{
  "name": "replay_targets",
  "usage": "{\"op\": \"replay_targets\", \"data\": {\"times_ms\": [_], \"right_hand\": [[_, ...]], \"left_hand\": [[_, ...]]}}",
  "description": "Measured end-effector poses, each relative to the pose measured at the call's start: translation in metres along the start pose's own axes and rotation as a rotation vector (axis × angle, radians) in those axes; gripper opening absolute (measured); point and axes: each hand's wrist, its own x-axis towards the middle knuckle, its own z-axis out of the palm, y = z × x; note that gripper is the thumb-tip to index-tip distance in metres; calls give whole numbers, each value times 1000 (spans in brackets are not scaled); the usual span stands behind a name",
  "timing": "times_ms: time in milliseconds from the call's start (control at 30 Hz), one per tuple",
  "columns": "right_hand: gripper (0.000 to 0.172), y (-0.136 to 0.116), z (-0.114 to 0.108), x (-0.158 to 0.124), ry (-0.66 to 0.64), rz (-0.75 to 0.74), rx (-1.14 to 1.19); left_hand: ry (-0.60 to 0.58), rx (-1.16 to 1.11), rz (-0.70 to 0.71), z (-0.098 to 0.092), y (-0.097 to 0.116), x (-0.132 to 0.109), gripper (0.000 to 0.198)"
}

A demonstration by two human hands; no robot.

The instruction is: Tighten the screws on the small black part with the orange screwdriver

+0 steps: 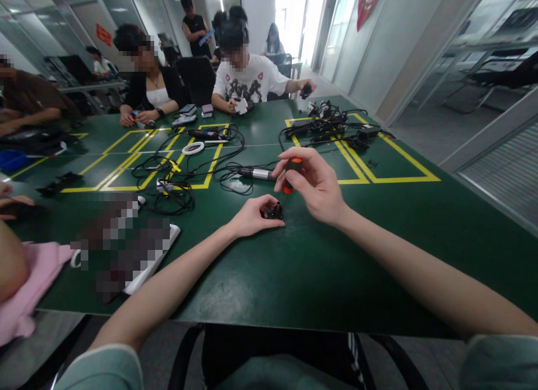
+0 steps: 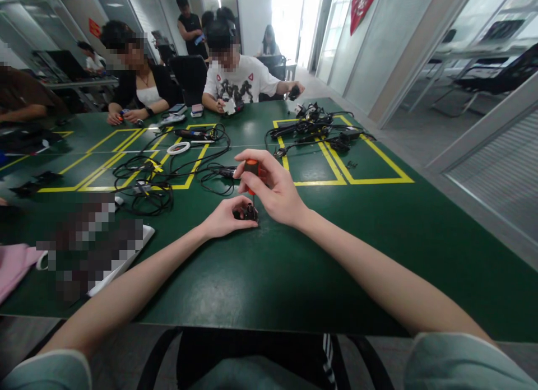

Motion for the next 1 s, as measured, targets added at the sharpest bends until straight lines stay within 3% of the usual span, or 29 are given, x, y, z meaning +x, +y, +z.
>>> {"op": "replay_targets", "data": {"times_ms": [300,500,633,767,900,1000], "right_hand": [[20,0,-1,1,12,26,-39],[4,-9,-5,6,120,-98,-229],[19,-16,-4,5,98,-125,-316],[31,-16,-3,3,11,-54,-158],[16,-15,-5,5,46,6,-119],[5,-18,-7,8,118,-58,-239]], "left_hand": [[-10,34,15,-1,2,-2,41],[-25,29,-4,-2,4,-4,38],[-35,44,-21,-1,6,-5,37],[-41,56,-13,-2,6,-7,37],[-22,24,-31,-2,5,-8,50],[-32,15,-35,-1,6,-8,40]]}}
